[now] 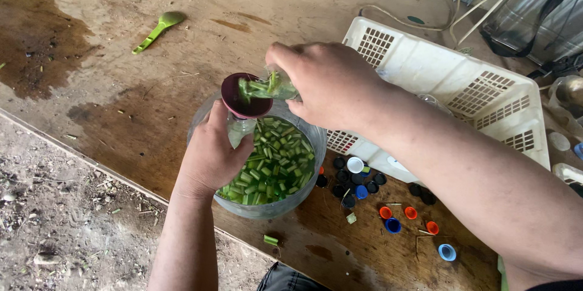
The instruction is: The person fills clear plastic bottles with chopped green vegetables using a funnel. They take bottles from a white crate, place a funnel in the opening, and pour the vegetables from a large container into the bottles. After filling, they screw on a cap and place the bottle into a crate with other filled bottles.
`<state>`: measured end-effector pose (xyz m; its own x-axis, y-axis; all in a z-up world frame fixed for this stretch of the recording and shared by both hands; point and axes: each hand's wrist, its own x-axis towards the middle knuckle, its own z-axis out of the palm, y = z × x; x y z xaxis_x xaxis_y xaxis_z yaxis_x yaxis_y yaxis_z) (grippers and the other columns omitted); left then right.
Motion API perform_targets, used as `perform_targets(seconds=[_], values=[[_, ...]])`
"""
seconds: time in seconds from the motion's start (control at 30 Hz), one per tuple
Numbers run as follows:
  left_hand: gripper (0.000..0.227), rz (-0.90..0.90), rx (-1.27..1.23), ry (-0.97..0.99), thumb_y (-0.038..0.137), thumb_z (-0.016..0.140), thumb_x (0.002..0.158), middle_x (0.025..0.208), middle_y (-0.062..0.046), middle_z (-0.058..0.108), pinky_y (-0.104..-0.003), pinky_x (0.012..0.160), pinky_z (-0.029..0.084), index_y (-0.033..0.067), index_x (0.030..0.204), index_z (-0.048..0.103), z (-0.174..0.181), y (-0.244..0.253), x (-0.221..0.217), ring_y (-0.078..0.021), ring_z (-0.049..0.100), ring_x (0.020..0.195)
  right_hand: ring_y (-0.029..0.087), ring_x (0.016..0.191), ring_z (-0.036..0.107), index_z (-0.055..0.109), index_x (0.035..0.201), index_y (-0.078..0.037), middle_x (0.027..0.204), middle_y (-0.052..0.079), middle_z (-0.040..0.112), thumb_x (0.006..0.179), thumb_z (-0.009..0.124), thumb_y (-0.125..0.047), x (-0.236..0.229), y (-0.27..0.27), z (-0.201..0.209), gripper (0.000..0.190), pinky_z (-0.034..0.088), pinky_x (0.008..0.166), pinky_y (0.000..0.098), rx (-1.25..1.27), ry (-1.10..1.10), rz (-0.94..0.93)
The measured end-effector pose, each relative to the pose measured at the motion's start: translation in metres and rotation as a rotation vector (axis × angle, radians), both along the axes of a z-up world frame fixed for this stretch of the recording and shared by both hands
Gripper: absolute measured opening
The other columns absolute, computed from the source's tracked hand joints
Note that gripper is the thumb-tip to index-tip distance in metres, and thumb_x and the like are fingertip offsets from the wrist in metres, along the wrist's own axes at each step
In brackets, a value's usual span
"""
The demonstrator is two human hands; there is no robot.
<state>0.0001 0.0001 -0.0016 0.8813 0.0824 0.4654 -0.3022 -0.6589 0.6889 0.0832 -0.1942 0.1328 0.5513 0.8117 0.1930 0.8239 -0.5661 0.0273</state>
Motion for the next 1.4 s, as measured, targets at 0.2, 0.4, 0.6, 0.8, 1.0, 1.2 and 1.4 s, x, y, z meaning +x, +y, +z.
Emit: perform_targets(seconds=[0.2, 0.4, 0.6, 0.8, 1.0, 1.2, 1.4], values=[[0.057, 0.003, 0.003, 0.040, 0.010, 0.074, 0.080, 0.109, -0.025, 0.073, -0.049, 0.086, 0.056, 0.0007, 0.131, 0.049, -0.002, 0.001, 0.001, -0.0453, 0.069, 0.104, 0.027, 0.080, 0.074, 0.058, 0.118, -0.007, 0.091, 0.011, 0.074, 0.077, 0.086, -0.016, -0.002, -0.003, 0.005, 0.050, 0.061, 0.068, 0.0426, -0.032, -0.074, 0.011], [0.063, -0.028, -0.002, 0.009, 0.009, 0.073, 0.080, 0.115, -0.025, 0.072, -0.048, 0.091, 0.055, 0.0011, 0.136, 0.047, 0.000, 0.001, 0.001, -0.0455, 0.068, 0.110, 0.028, 0.086, 0.075, 0.060, 0.123, -0.007, 0.092, 0.011, 0.075, 0.074, 0.086, -0.019, 0.000, 0.000, 0.006, 0.057, 0.060, 0.079, 0.0465, -0.080, -0.250, 0.072], [0.063, -0.026, -0.024, 0.071, 0.009, 0.072, 0.081, 0.116, -0.024, 0.072, -0.047, 0.092, 0.056, 0.0016, 0.137, 0.046, 0.000, 0.000, 0.001, -0.0439, 0.068, 0.111, 0.028, 0.088, 0.075, 0.061, 0.125, -0.011, 0.090, 0.012, 0.075, 0.087, 0.074, -0.012, 0.002, 0.004, 0.004, 0.040, 0.058, 0.085, 0.0490, -0.127, -0.351, 0.094], [0.060, -0.059, -0.019, 0.016, 0.008, 0.071, 0.083, 0.118, -0.025, 0.072, -0.048, 0.093, 0.056, 0.0006, 0.137, 0.046, -0.001, 0.001, 0.001, -0.0444, 0.068, 0.113, 0.029, 0.088, 0.075, 0.062, 0.125, -0.013, 0.091, 0.013, 0.075, 0.096, 0.068, -0.016, 0.003, 0.006, 0.003, 0.030, 0.058, 0.085, 0.0491, -0.114, -0.410, 0.111], [0.069, -0.066, -0.051, 0.061, 0.009, 0.070, 0.083, 0.118, -0.024, 0.072, -0.048, 0.092, 0.057, 0.0029, 0.145, 0.040, -0.002, 0.002, 0.001, -0.0436, 0.070, 0.111, 0.027, 0.088, 0.075, 0.061, 0.123, -0.012, 0.093, 0.010, 0.075, 0.085, 0.076, -0.015, -0.002, 0.005, 0.010, 0.041, 0.059, 0.084, 0.0476, -0.088, -0.350, 0.086], [0.081, -0.082, -0.072, -0.047, 0.005, 0.068, 0.081, 0.121, -0.025, 0.071, -0.047, 0.098, 0.055, 0.0032, 0.153, 0.033, -0.002, 0.004, 0.001, -0.0427, 0.069, 0.116, 0.023, 0.088, 0.073, 0.056, 0.119, -0.013, 0.103, 0.009, 0.072, 0.083, 0.084, -0.023, -0.004, -0.004, 0.006, 0.048, 0.061, 0.076, 0.0414, 0.069, 0.176, -0.164], [0.073, -0.062, -0.129, -0.044, 0.004, 0.069, 0.084, 0.121, -0.024, 0.071, -0.045, 0.097, 0.056, 0.0034, 0.150, 0.036, -0.003, 0.005, -0.001, -0.0423, 0.069, 0.116, 0.028, 0.103, 0.070, 0.062, 0.113, -0.014, 0.112, 0.007, 0.074, 0.077, 0.089, -0.025, -0.001, -0.022, -0.041, 0.047, 0.052, 0.094, 0.0519, 0.321, 0.433, -0.093]])
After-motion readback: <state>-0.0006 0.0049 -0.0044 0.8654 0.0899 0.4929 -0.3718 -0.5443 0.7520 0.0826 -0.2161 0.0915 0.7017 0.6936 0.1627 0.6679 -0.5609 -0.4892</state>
